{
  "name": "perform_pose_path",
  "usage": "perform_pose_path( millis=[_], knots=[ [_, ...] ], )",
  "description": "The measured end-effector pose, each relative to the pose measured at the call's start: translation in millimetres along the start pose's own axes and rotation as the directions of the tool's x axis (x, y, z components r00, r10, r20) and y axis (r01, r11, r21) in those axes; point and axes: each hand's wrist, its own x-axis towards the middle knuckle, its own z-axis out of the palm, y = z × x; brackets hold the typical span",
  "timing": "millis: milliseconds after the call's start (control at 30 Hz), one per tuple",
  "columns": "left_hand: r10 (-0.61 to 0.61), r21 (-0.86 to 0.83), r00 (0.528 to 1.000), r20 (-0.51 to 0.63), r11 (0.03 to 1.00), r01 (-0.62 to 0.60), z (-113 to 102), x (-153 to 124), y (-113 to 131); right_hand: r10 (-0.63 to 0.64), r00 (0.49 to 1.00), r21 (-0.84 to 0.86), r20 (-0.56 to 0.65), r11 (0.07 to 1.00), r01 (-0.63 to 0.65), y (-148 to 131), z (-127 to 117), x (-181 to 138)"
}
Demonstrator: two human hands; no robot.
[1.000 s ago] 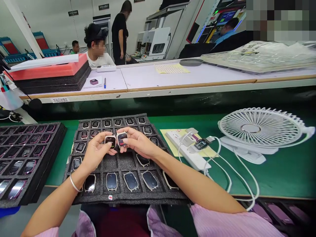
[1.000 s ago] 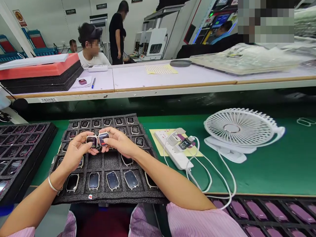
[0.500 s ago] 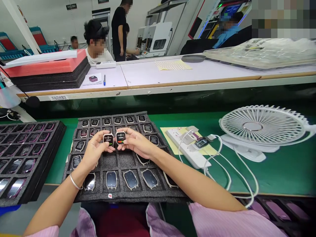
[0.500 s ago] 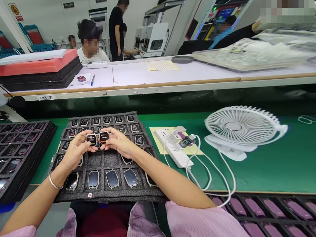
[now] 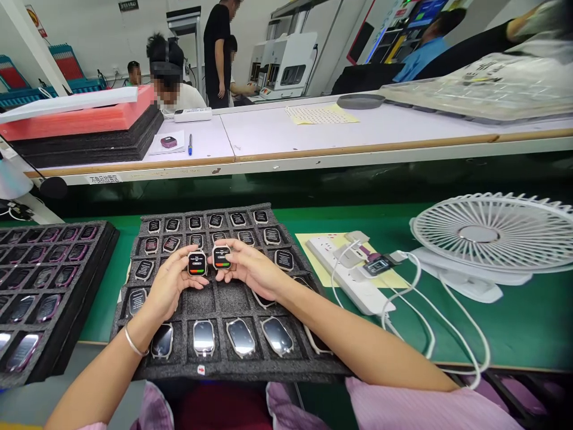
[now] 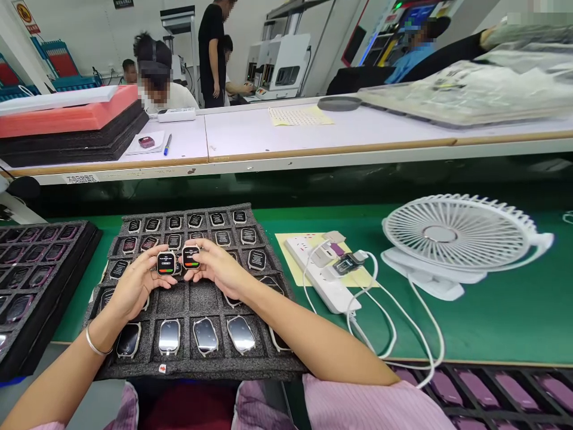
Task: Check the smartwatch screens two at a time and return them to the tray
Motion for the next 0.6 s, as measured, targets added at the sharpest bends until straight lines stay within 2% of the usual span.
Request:
perform_pose_path(
  millis=[300,600],
  knots=[
    [0.016,0.023,0.999,0.033,1.000,-0.017,-0.6,-5.2,0.3,-0.116,0.989,-0.129,0.096,0.983,0.128,3.6,-0.9,-4.7],
    [0.028,0.059,1.000,0.006,0.998,-0.028,-2.4,-5.0,-0.8,-0.116,0.990,-0.202,0.079,0.971,0.130,4.9,-4.7,-4.6]
  ],
)
